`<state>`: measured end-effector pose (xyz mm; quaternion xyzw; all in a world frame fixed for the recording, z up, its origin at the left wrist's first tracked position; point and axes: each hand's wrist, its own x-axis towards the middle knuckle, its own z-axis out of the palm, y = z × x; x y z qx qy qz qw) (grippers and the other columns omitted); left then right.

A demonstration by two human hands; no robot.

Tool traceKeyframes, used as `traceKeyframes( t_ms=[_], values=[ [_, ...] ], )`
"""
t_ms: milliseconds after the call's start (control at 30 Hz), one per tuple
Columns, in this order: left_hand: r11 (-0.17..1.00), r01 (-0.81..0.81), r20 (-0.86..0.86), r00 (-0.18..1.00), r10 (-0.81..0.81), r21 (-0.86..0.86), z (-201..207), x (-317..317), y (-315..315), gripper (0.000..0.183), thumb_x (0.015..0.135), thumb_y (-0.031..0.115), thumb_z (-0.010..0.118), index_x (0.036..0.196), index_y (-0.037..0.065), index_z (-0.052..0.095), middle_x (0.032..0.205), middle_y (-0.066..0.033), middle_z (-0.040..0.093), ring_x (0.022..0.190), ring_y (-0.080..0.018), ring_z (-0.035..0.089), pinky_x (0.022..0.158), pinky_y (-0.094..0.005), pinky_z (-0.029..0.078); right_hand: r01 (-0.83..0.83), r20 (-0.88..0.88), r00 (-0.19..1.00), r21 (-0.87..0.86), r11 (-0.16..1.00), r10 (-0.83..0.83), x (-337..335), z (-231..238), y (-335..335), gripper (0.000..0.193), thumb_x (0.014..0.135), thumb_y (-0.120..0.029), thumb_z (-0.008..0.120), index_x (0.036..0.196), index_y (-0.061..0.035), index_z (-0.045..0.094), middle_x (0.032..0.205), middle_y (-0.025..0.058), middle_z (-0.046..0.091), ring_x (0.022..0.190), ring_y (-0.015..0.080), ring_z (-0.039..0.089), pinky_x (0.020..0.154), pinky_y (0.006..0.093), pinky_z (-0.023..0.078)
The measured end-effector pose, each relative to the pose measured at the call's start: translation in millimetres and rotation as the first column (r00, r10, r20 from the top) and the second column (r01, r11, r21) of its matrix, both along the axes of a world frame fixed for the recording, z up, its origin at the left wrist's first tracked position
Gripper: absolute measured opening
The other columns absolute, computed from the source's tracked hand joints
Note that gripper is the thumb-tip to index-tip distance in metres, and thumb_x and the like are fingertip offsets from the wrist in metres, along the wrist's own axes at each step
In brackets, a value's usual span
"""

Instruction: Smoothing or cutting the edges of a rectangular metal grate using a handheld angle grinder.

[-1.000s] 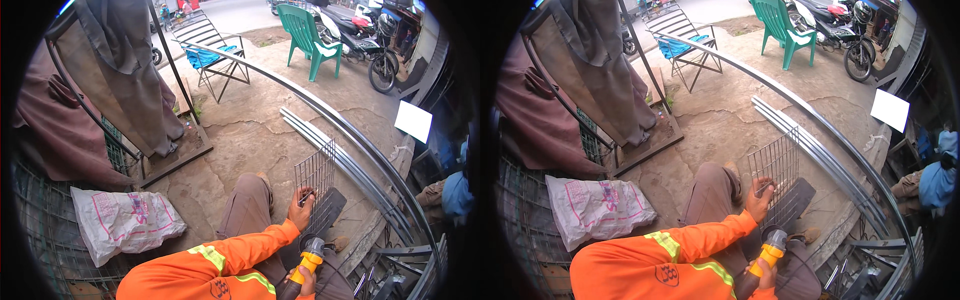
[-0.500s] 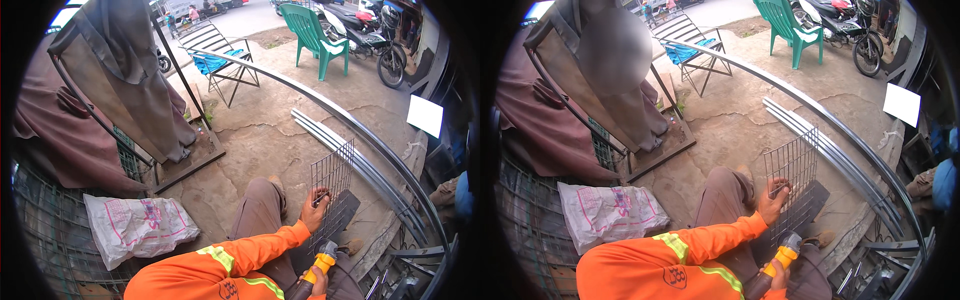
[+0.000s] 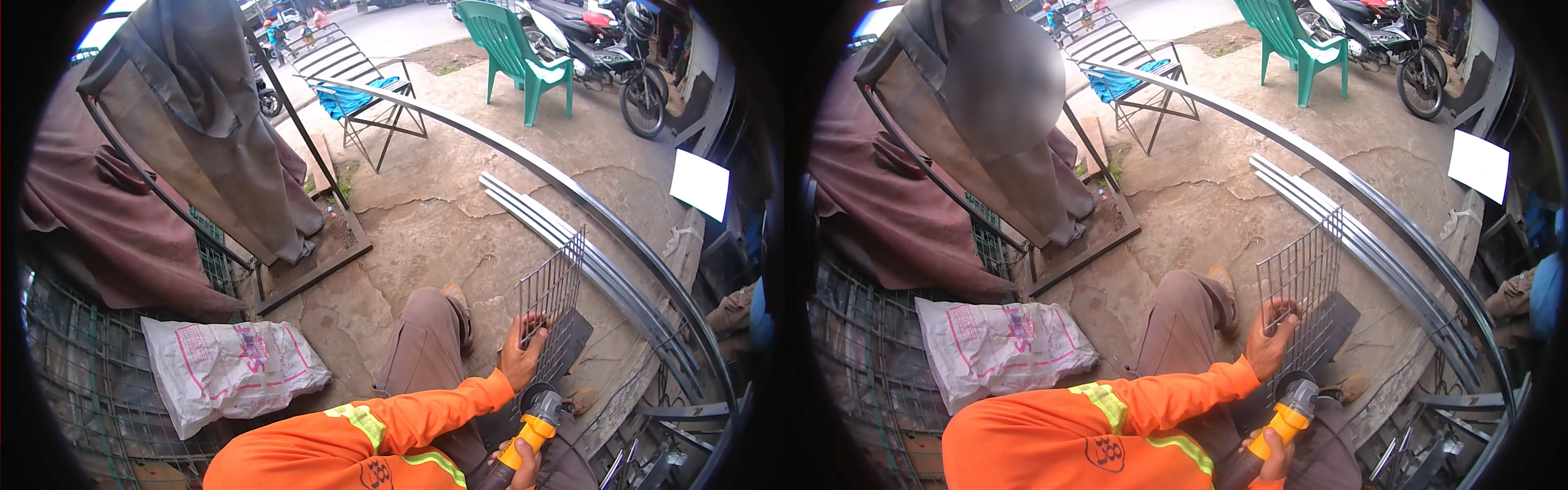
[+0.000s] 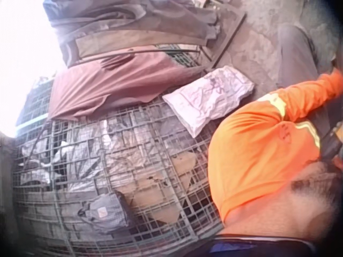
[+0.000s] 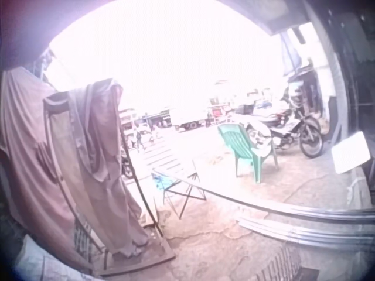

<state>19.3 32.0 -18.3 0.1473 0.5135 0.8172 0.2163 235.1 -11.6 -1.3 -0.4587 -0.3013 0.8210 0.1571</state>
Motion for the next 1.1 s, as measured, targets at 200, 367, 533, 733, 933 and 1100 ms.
traceKeyframes(
  t_ms=[200, 367, 533, 733, 933, 1100],
  values=[
    [0.999, 0.048, 0.006, 0.999, -0.048, -0.018, 4, -1, -3, 0.029, 0.101, 0.011, 0.058, 0.126, 0.002, 0.048, 0.117, -0.0091, 0.063, 0.111, -0.0161, 0.059, 0.100, -0.0312, 0.046, -0.020, 0.052, 0.998, -0.040, 0.999, 0.022, 5, -16, 9, 0.032, 0.086, -0.020, 0.067, 0.107, -0.0029, 0.050, 0.076, 0.0137, 0.061, 0.057, 0.0263, 0.063, 0.053, 0.0401, 0.057],
    [0.998, 0.049, 0.015, 0.999, -0.049, -0.041, 5, -6, -2, 0.029, 0.101, 0.011, 0.058, 0.127, 0.002, 0.048, 0.118, -0.0097, 0.063, 0.111, -0.0160, 0.059, 0.100, -0.0311, 0.046, 0.004, 0.092, 0.996, -0.037, 0.999, 0.000, 7, -18, 5, 0.032, 0.086, -0.022, 0.068, 0.107, -0.0034, 0.051, 0.077, 0.0135, 0.061, 0.058, 0.0260, 0.064, 0.053, 0.0403, 0.057],
    [0.996, 0.039, -0.009, 0.999, -0.040, -0.084, 8, -1, -3, 0.029, 0.101, 0.011, 0.058, 0.127, 0.002, 0.047, 0.118, -0.0101, 0.063, 0.111, -0.0160, 0.059, 0.100, -0.0314, 0.046, 0.039, 0.052, 0.998, -0.021, 0.999, -0.038, 8, -5, -2, 0.033, 0.093, -0.016, 0.068, 0.122, -0.0034, 0.055, 0.083, 0.0130, 0.065, 0.064, 0.0253, 0.065, 0.057, 0.0385, 0.057],
    [0.998, 0.059, 0.011, 0.998, -0.059, -0.034, 9, 4, -6, 0.027, 0.101, 0.009, 0.058, 0.125, 0.002, 0.048, 0.117, -0.0098, 0.062, 0.112, -0.0165, 0.059, 0.101, -0.0321, 0.046, -0.003, 0.060, 0.998, -0.109, 0.994, 0.010, 15, -26, 7, 0.048, 0.091, -0.021, 0.068, 0.132, -0.0073, 0.048, 0.085, 0.0147, 0.065, 0.064, 0.0259, 0.066, 0.057, 0.0397, 0.058],
    [0.998, 0.070, -0.024, 0.997, -0.070, 0.001, 5, 1, -8, 0.026, 0.101, 0.006, 0.057, 0.126, 0.001, 0.048, 0.120, -0.0105, 0.061, 0.114, -0.0174, 0.059, 0.102, -0.0321, 0.046, 0.011, 0.000, 1.000, -0.116, 0.993, -0.011, -5, -11, 22, 0.033, 0.086, -0.022, 0.068, 0.107, -0.0034, 0.051, 0.077, 0.0138, 0.062, 0.060, 0.0260, 0.065, 0.054, 0.0406, 0.058],
    [0.997, 0.071, 0.008, 0.997, -0.071, -0.025, 4, 4, -8, 0.029, 0.101, 0.008, 0.058, 0.127, 0.002, 0.047, 0.120, -0.0107, 0.062, 0.115, -0.0167, 0.059, 0.102, -0.0316, 0.047, 0.010, -0.002, 1.000, -0.091, 0.996, -0.011, -8, -17, 20, 0.034, 0.086, -0.022, 0.068, 0.109, -0.0036, 0.050, 0.078, 0.0142, 0.062, 0.060, 0.0264, 0.065, 0.054, 0.0412, 0.059]
  ],
)
